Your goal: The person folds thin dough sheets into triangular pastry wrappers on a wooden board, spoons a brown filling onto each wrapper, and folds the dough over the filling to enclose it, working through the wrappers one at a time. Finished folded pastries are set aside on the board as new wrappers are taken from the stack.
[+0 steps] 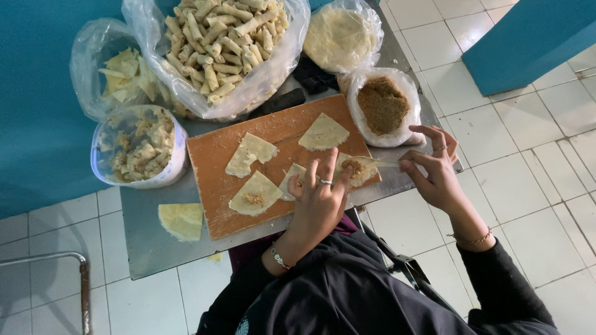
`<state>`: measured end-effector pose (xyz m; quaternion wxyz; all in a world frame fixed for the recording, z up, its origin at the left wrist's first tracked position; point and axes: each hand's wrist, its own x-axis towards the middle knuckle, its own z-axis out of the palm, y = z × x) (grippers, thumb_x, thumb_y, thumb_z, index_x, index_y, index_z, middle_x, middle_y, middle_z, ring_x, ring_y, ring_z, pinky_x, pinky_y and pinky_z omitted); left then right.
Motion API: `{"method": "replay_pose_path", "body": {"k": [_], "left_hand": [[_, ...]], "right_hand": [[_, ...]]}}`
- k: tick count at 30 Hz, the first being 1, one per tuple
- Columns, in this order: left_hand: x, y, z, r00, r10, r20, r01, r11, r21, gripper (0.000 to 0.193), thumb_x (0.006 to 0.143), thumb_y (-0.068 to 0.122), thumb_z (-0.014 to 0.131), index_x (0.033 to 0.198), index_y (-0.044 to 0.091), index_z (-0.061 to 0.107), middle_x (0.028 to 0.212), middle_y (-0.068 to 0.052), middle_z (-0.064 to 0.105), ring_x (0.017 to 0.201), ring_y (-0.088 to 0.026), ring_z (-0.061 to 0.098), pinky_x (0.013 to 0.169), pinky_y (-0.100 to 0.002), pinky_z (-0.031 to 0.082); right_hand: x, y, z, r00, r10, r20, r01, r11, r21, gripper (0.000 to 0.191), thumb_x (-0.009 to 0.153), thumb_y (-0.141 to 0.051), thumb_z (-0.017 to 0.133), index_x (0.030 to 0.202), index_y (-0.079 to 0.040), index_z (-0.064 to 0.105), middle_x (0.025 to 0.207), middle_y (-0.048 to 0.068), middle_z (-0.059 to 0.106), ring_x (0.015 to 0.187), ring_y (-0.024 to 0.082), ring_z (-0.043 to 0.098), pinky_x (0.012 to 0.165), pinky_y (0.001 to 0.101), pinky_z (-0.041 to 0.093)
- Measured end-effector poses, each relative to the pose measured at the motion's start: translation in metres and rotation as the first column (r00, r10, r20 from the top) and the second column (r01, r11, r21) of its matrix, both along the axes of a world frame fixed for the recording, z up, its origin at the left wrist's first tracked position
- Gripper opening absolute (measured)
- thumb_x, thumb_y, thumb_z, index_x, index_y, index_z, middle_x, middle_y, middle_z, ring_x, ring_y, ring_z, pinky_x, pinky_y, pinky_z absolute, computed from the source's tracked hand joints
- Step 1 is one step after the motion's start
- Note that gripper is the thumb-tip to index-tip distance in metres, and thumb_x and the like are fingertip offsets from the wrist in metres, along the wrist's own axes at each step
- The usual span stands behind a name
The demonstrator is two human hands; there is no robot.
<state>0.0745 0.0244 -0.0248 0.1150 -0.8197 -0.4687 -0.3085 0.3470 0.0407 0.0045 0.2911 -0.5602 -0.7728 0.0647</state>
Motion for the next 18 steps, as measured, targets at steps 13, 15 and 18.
{"method": "replay_pose_path", "body": {"k": [13, 15, 18], "left_hand": [[-0.018, 0.013, 0.001, 0.979, -0.074, 0.19, 0.095, 0.99, -0.101, 0.044, 0.087, 0.023, 0.079, 0.13, 0.021, 0.073, 0.162, -0.012, 0.037, 0.136, -0.034, 0.042, 0.112, -0.059, 0.016], [-0.03, 0.021, 0.005, 0.981, -0.04, 0.192, 0.052, 0.997, -0.059, 0.044, 0.087, 0.025, 0.082, 0.131, 0.023, 0.073, 0.162, -0.01, 0.037, 0.138, -0.035, 0.041, 0.116, -0.059, 0.016], [-0.049, 0.028, 0.014, 0.978, 0.027, 0.207, -0.003, 0.993, -0.116, 0.041, 0.088, 0.025, 0.081, 0.128, 0.023, 0.074, 0.16, -0.011, 0.04, 0.136, -0.035, 0.041, 0.114, -0.06, 0.016]], "right_hand": [[0.008, 0.009, 0.006, 0.994, 0.001, -0.108, 0.001, 1.0, 0.016, 0.016, 0.095, -0.022, 0.068, 0.082, -0.014, 0.074, 0.158, 0.005, 0.049, 0.144, 0.036, 0.029, 0.123, 0.0553, 0.022], [0.007, 0.015, 0.01, 0.994, -0.006, -0.107, 0.01, 0.999, 0.036, 0.016, 0.095, -0.021, 0.067, 0.083, -0.014, 0.073, 0.159, 0.005, 0.048, 0.145, 0.036, 0.028, 0.124, 0.0546, 0.022], [0.003, 0.032, 0.017, 1.0, 0.002, -0.015, 0.0, 0.995, 0.1, 0.022, 0.097, -0.028, 0.071, 0.081, -0.013, 0.074, 0.158, 0.006, 0.049, 0.147, 0.036, 0.029, 0.124, 0.0553, 0.022]]}}
